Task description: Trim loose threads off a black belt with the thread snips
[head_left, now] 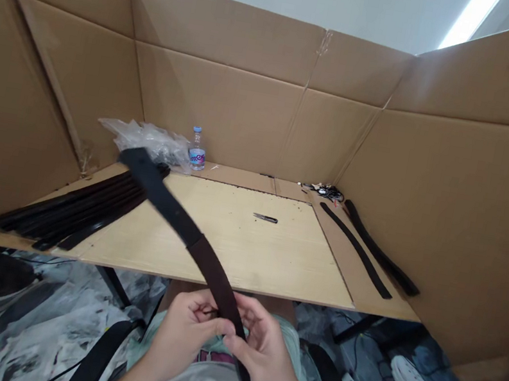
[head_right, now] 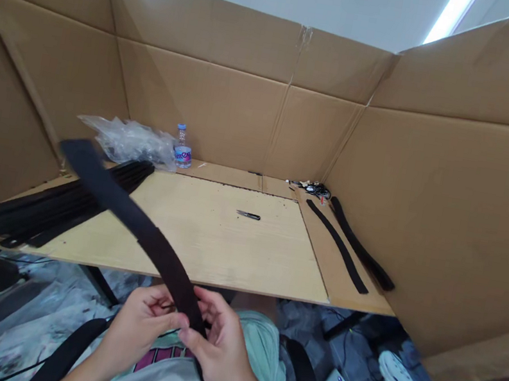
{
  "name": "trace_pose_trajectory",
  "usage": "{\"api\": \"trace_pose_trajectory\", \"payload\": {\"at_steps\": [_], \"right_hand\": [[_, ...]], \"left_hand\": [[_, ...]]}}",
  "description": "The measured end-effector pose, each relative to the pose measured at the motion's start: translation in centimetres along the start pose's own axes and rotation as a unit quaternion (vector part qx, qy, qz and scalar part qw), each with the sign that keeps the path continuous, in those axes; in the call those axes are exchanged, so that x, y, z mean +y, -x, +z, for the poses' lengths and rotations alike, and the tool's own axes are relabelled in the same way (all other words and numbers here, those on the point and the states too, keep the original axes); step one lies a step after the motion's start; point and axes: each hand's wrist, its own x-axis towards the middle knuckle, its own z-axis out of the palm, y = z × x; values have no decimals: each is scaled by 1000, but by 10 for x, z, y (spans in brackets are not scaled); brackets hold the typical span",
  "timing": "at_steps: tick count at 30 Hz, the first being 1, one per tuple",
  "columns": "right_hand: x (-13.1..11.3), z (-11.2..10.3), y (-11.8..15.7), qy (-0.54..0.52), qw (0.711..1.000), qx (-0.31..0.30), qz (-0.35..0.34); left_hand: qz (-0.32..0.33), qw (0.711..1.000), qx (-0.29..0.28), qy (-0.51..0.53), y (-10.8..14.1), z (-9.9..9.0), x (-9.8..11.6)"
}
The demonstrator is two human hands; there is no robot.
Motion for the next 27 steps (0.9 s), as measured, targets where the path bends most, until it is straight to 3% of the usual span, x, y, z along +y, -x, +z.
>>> {"api": "trace_pose_trajectory", "payload": {"at_steps": [2, 8, 14, 20, 27], "right_hand": [[3, 1, 0, -6, 1000, 4, 18], [13, 2, 4, -22, 1000, 10, 11], [5, 0, 2, 3, 1000, 6, 7], [12, 0, 4, -40, 998, -12, 53], [8, -1, 4, 17, 1000, 8, -16]], "left_hand": [[-10, 1000, -17, 10, 2, 2, 0], [0, 999, 9, 48, 1, 4, -2], [6, 1000, 8, -15, 0, -1, -3], [-25, 1000, 4, -9, -1, 0, -4], [9, 999, 42, 9, -5, -2, -2]]}}
